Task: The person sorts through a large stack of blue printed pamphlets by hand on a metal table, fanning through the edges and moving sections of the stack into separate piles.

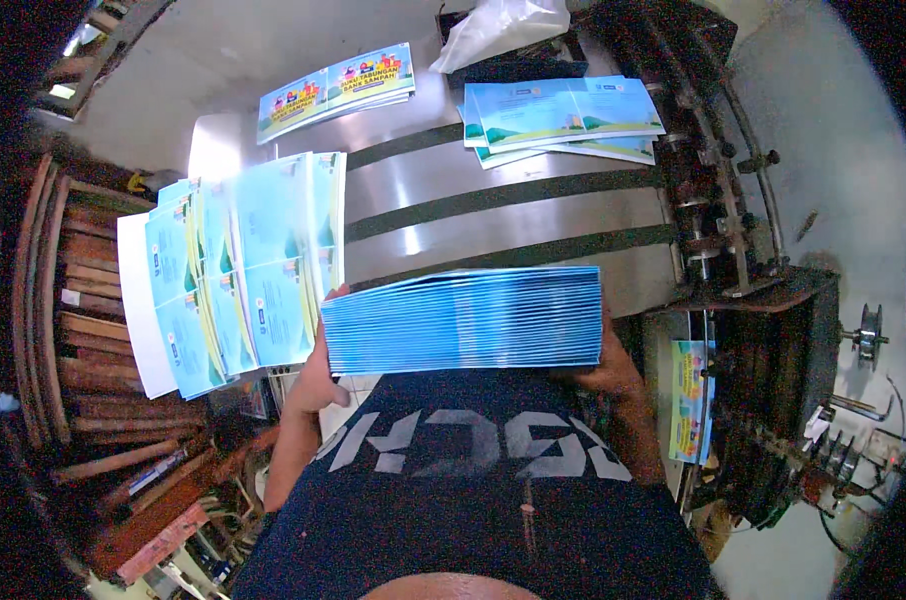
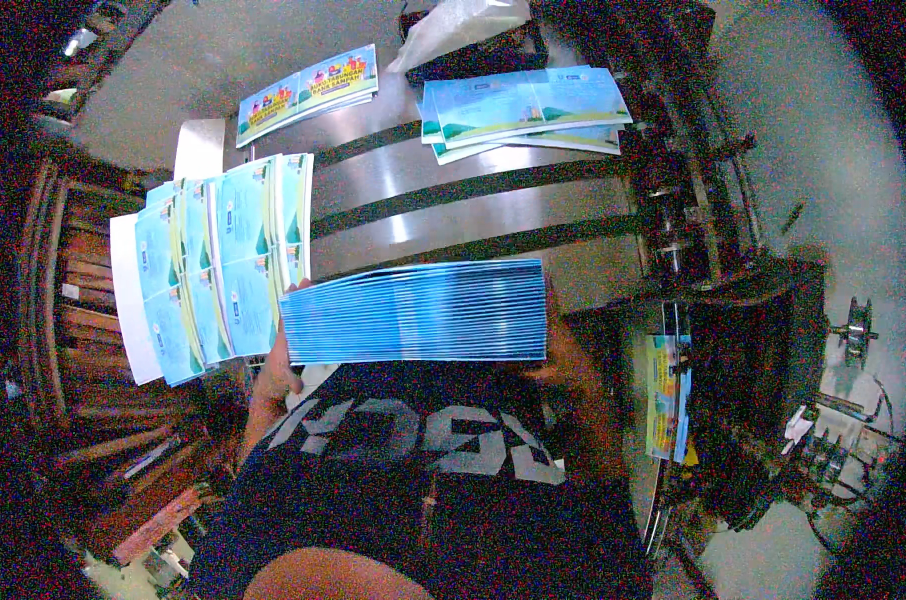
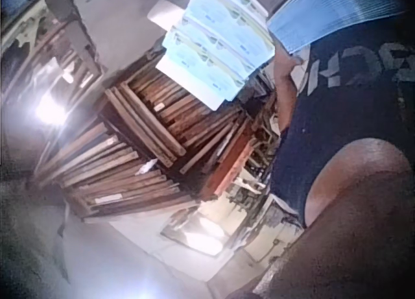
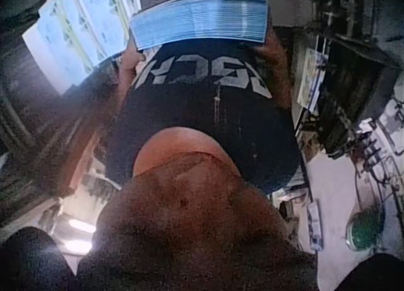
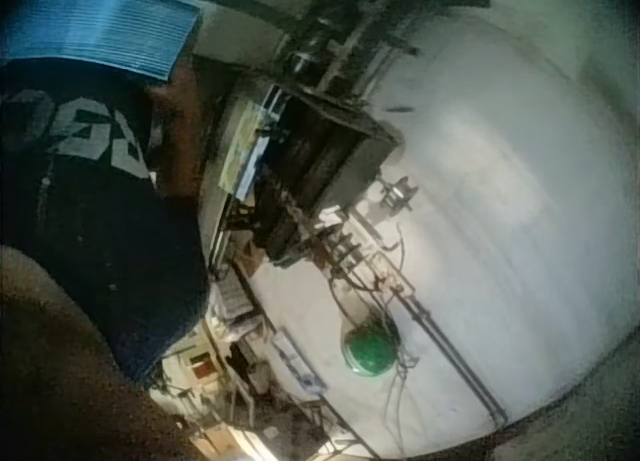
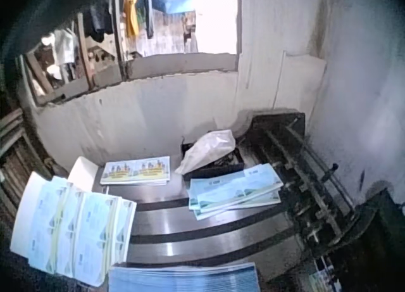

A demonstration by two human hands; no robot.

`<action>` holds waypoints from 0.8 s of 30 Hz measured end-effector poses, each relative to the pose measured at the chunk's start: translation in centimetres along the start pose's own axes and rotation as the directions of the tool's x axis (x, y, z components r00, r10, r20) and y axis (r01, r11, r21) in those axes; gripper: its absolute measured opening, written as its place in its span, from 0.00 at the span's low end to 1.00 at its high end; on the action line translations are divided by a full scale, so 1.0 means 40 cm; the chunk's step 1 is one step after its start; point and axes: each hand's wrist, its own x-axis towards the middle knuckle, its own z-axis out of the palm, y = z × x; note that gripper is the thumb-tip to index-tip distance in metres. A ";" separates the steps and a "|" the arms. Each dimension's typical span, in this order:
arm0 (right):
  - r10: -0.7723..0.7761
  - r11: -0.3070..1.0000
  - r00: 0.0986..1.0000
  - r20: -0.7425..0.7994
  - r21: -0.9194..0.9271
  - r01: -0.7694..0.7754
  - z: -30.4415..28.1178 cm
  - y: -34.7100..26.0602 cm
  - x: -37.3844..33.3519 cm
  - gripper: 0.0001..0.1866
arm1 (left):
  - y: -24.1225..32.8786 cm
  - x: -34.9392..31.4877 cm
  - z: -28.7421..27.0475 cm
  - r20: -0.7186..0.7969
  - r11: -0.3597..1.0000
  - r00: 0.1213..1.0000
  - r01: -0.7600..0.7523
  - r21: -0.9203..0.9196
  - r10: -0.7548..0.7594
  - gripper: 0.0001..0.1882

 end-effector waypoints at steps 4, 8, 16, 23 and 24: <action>0.072 0.993 0.988 -0.140 -0.088 -0.084 0.027 -0.037 0.031 0.44 | 0.048 0.012 0.049 -0.111 0.953 0.980 0.187 0.239 -0.165 0.65; 0.148 0.986 0.960 -0.239 -0.043 -0.163 0.038 -0.033 0.049 0.35 | 0.015 0.012 0.070 -0.359 0.957 0.892 0.289 -0.016 -0.276 0.54; 0.166 0.981 0.986 -0.018 -0.104 -0.167 -0.012 0.024 0.147 0.36 | -0.009 0.116 0.050 -0.358 0.791 0.926 0.128 0.598 0.121 0.45; -0.313 0.715 0.949 0.042 -0.647 0.265 -0.089 -0.281 0.112 0.39 | -0.003 0.114 0.054 -0.432 0.923 0.900 0.213 0.321 -0.058 0.38; -0.311 0.716 0.949 0.041 -0.647 0.262 -0.068 -0.288 0.109 0.39 | -0.025 0.106 0.048 -0.463 0.918 0.886 0.206 0.338 -0.028 0.38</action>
